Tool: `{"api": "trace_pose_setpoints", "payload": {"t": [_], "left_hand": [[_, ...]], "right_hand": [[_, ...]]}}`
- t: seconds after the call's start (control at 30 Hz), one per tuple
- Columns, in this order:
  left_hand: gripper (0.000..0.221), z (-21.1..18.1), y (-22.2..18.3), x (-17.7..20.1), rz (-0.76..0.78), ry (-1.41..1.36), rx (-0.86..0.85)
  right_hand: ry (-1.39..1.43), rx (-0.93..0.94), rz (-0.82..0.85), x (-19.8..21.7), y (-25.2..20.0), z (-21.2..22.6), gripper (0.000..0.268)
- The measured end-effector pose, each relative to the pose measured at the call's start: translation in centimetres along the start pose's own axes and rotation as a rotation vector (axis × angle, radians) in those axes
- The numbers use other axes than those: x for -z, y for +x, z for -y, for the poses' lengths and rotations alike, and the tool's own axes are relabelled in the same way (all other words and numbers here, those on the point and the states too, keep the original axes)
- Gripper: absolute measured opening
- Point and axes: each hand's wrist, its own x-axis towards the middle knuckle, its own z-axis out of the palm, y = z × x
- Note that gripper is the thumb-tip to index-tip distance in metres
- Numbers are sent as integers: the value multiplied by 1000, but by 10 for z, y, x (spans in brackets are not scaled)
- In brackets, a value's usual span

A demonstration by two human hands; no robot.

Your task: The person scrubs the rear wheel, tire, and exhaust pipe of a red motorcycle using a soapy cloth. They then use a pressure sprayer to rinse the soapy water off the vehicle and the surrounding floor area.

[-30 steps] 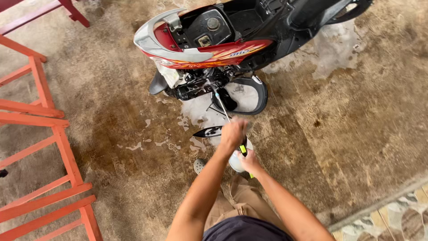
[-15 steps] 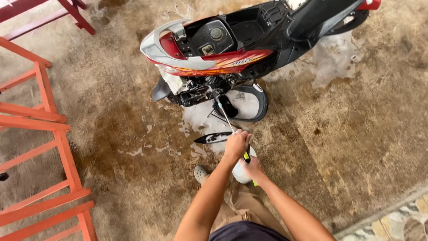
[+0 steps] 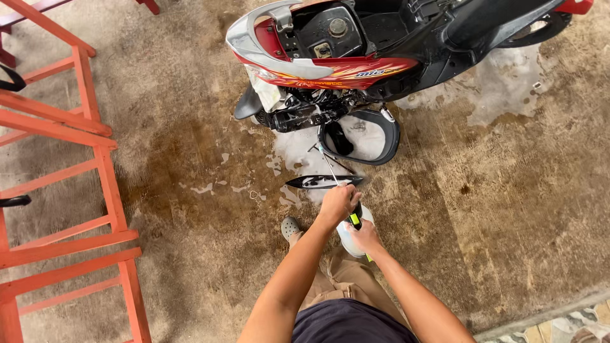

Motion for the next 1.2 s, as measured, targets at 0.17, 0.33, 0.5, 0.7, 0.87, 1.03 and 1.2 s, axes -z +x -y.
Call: {"api": "trace_pose_setpoints", "payload": {"t": [0.17,0.33,0.5,0.7,0.87,1.03,1.2], "left_hand": [[29,0,0,2,-31,-26,7],[25,-1,4,-6,-5,-28,25],[26,0,5,-11,31,0,12],[20,-8,11,-17,72,-32,-1],[21,-15,14,-25,71,-3,-29],[17,-31,30,-35,98,-11,-56],[17,-40,37,-42,108,-31,-93]], "right_hand": [[11,-62,4,3,3,10,36],[-33,-145,17,8,0,17,39],[-43,-137,5,14,0,16,40],[-27,-153,-30,22,4,11,39],[28,-222,44,37,0,16,39],[-13,-297,44,61,3,18,41],[-38,-244,9,70,7,-3,43]]}}
